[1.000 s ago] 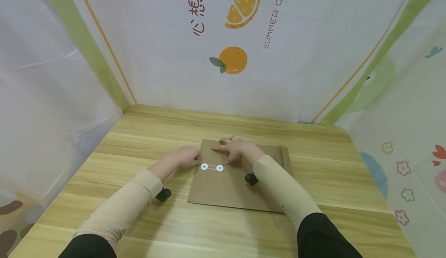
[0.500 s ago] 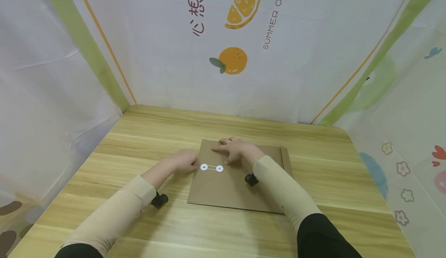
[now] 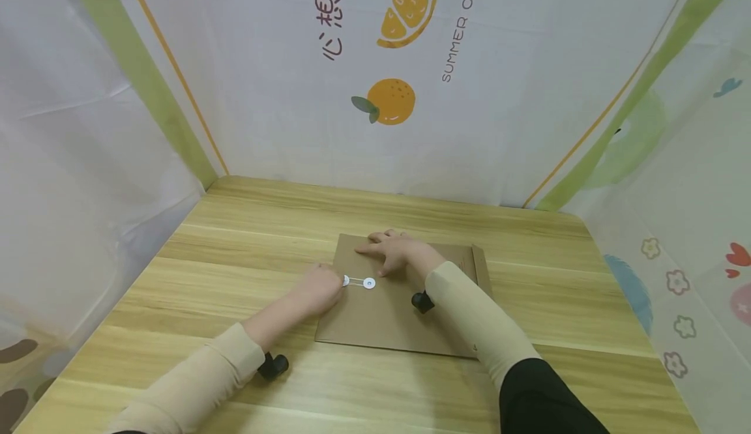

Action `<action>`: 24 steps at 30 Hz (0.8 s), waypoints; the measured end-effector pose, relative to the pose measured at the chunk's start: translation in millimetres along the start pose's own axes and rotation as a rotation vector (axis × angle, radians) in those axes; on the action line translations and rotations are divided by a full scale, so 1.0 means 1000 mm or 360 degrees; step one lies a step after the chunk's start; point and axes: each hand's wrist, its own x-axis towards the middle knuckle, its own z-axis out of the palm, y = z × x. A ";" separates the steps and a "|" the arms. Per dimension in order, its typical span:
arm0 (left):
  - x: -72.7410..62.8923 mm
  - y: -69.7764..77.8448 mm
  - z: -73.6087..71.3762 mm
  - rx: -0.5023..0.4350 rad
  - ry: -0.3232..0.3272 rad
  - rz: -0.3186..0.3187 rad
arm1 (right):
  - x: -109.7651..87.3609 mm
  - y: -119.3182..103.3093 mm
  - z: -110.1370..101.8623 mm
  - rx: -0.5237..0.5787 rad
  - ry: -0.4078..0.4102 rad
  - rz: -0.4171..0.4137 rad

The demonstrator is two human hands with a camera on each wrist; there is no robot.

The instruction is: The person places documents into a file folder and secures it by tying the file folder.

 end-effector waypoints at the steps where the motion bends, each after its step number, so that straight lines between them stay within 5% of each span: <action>1: 0.001 0.002 0.000 0.0011 0.0013 -0.0002 | 0.000 0.000 0.000 0.0002 0.0000 0.0001; 8: 0.012 0.013 0.003 0.0125 0.0002 0.0036 | 0.001 0.003 0.000 0.0064 0.0015 0.0022; 16: 0.029 0.019 0.006 -0.0315 0.0010 0.0025 | 0.002 0.005 0.004 0.0097 0.0034 0.0024; 24: 0.027 0.011 0.001 -0.0680 -0.0067 0.0083 | 0.001 0.008 0.009 0.0058 0.0069 -0.0010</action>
